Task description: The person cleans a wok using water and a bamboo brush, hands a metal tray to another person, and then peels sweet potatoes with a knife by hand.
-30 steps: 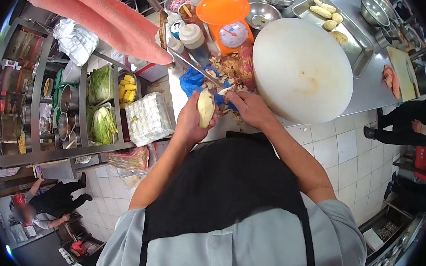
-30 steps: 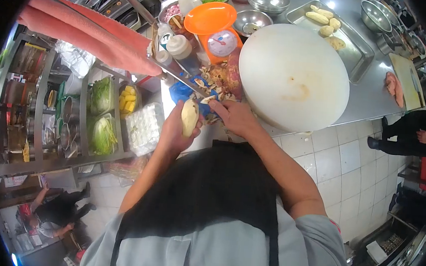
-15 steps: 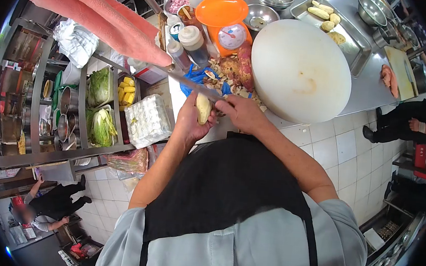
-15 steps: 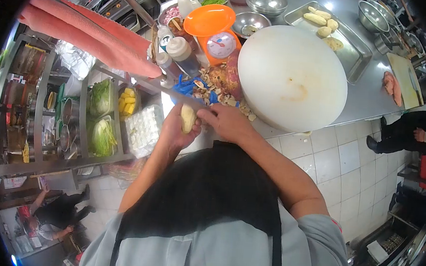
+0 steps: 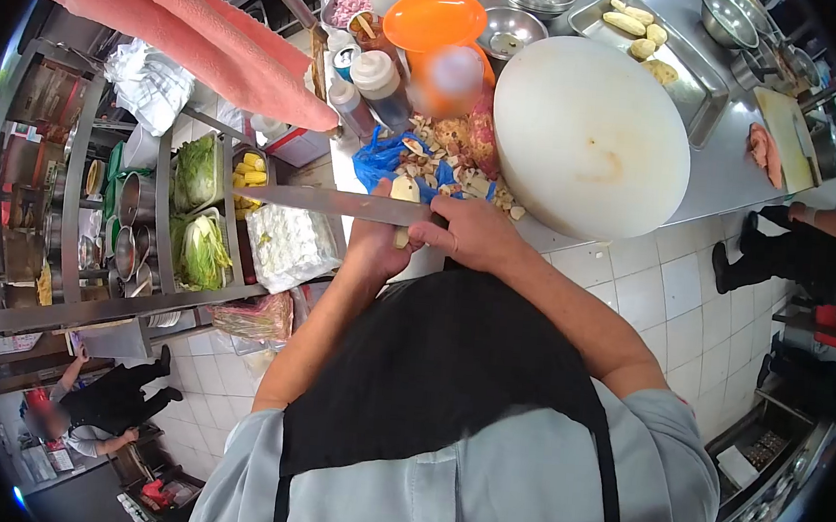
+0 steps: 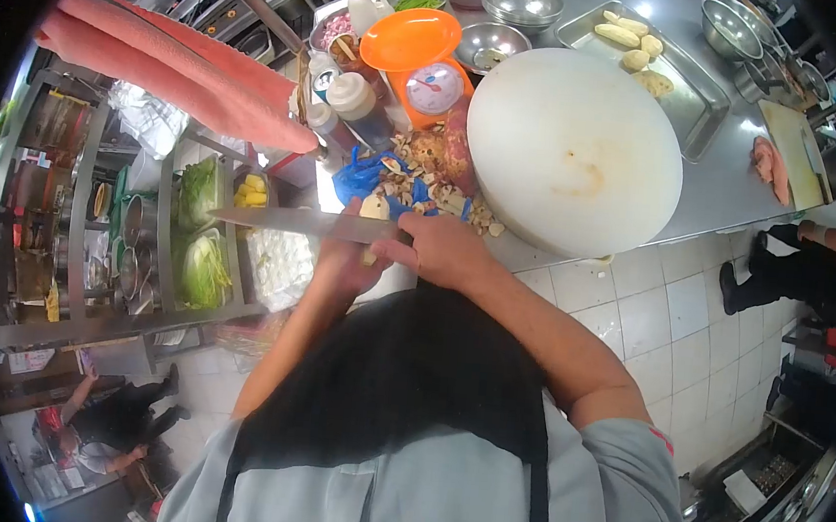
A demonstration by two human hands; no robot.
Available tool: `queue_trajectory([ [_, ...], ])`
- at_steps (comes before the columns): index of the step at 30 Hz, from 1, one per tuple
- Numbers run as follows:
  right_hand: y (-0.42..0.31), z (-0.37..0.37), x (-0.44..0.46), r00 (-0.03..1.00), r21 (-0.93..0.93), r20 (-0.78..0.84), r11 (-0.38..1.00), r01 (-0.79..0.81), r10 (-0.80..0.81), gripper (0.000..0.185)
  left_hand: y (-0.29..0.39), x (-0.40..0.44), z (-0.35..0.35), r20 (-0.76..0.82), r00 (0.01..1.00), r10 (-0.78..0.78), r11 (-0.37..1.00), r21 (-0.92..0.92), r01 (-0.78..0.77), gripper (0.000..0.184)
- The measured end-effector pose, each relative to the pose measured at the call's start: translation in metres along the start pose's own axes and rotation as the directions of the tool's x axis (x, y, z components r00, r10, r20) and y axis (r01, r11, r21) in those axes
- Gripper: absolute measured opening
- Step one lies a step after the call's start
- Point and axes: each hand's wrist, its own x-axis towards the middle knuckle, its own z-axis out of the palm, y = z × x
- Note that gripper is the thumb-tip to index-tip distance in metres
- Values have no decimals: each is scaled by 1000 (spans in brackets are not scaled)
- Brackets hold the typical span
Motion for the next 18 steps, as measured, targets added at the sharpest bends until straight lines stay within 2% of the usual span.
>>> queue_trajectory([
  [1,10,3,6,999,10,-14,999,-35,35,62,1,6,-10,149,989,-8,1000,28,4,38],
  [4,28,-10,12,979,96,4,974,-204,204,66,1,2,-26,320,947,25,985,152,-77,37],
  [5,30,-14,13,963,132,31,954,-271,269,69,2,4,-26,300,953,54,979,171,-109,37],
  [9,16,-5,9,992,106,53,987,-121,116,70,-1,10,-24,216,965,146,944,261,-202,38],
  [11,6,-2,8,996,41,80,999,-34,31,70,-1,2,-20,280,939,199,915,291,-280,38],
  [14,39,5,19,988,195,10,969,-153,154,70,0,-6,-23,306,927,218,882,344,-321,41],
  [18,37,-15,6,948,249,72,914,-319,311,70,3,-19,-29,384,891,243,853,354,-384,44],
])
